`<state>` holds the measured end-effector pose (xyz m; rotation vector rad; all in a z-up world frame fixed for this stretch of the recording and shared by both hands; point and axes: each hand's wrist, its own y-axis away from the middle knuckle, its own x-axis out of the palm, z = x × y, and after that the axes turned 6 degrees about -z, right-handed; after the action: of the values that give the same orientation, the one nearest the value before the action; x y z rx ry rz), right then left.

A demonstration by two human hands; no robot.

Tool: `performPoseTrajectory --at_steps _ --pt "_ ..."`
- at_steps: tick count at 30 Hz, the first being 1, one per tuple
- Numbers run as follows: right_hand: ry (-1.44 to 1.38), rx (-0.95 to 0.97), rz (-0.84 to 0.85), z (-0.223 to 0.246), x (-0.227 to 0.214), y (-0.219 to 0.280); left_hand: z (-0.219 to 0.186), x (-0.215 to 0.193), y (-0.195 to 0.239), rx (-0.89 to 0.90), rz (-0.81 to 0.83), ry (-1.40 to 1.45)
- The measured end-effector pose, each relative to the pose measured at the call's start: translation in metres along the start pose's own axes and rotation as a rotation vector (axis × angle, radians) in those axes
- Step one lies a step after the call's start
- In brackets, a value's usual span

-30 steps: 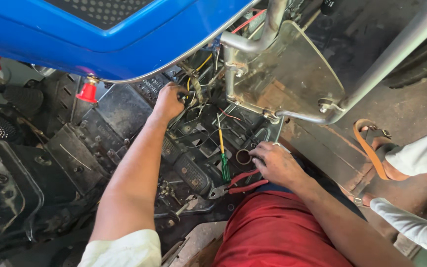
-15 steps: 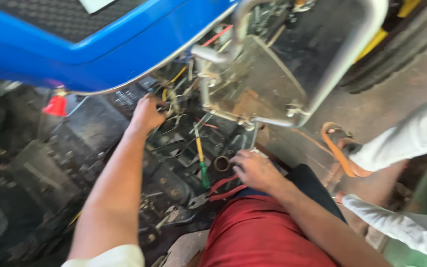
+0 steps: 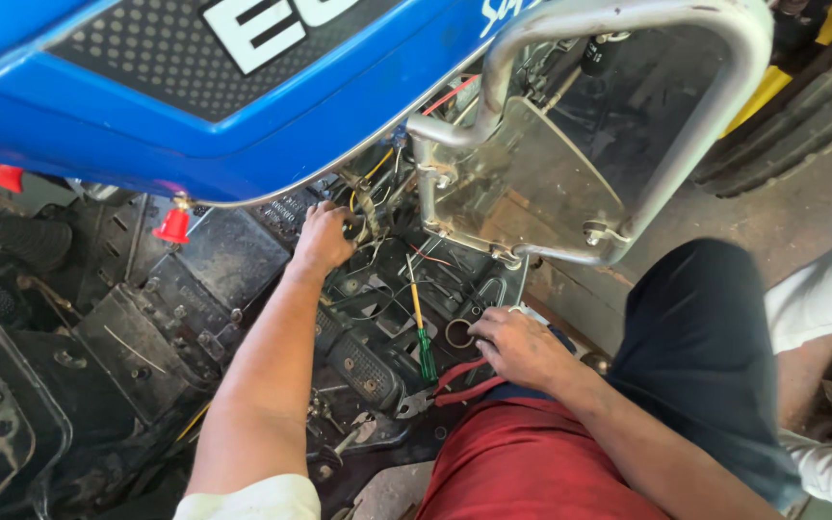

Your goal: The person works on the electrical wiring of a blue tractor, using pliers and a screwdriver to strip, twist, and connect wires near the engine block. They also use electrical tape to insulate the connections.

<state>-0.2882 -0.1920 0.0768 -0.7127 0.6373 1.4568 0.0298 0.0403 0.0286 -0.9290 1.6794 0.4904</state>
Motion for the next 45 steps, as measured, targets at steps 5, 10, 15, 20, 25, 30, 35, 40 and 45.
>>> performPoseTrajectory --at_steps 5,10,15,20,25,30,35,40,45 --pt "-0.015 -0.005 0.013 0.013 -0.006 -0.001 -0.011 -0.008 -0.001 -0.031 0.06 -0.197" --pt "-0.034 -0.023 0.02 0.02 -0.01 -0.003 -0.023 -0.013 -0.002 -0.047 0.109 -0.216" --pt "-0.058 0.01 0.027 0.016 -0.006 -0.004 -0.035 -0.025 -0.002 -0.012 0.17 -0.262" --pt "-0.134 0.043 0.054 -0.004 0.003 -0.003 -0.036 -0.025 0.003 -0.011 0.164 -0.208" --pt "-0.182 -0.038 0.008 -0.033 0.021 0.0 -0.012 -0.006 0.0 0.057 0.027 -0.15" --pt "-0.256 -0.058 -0.021 -0.043 0.022 -0.002 0.008 0.004 -0.002 0.032 -0.039 -0.105" --pt "-0.255 -0.017 -0.019 -0.043 0.017 -0.004 -0.002 -0.003 -0.003 0.112 0.015 -0.203" --pt "-0.251 0.041 -0.019 -0.045 0.013 -0.003 -0.025 -0.031 -0.002 0.184 0.174 -0.373" --pt "-0.261 0.09 0.013 -0.045 0.013 -0.003 -0.046 -0.049 -0.01 0.135 0.452 -0.656"
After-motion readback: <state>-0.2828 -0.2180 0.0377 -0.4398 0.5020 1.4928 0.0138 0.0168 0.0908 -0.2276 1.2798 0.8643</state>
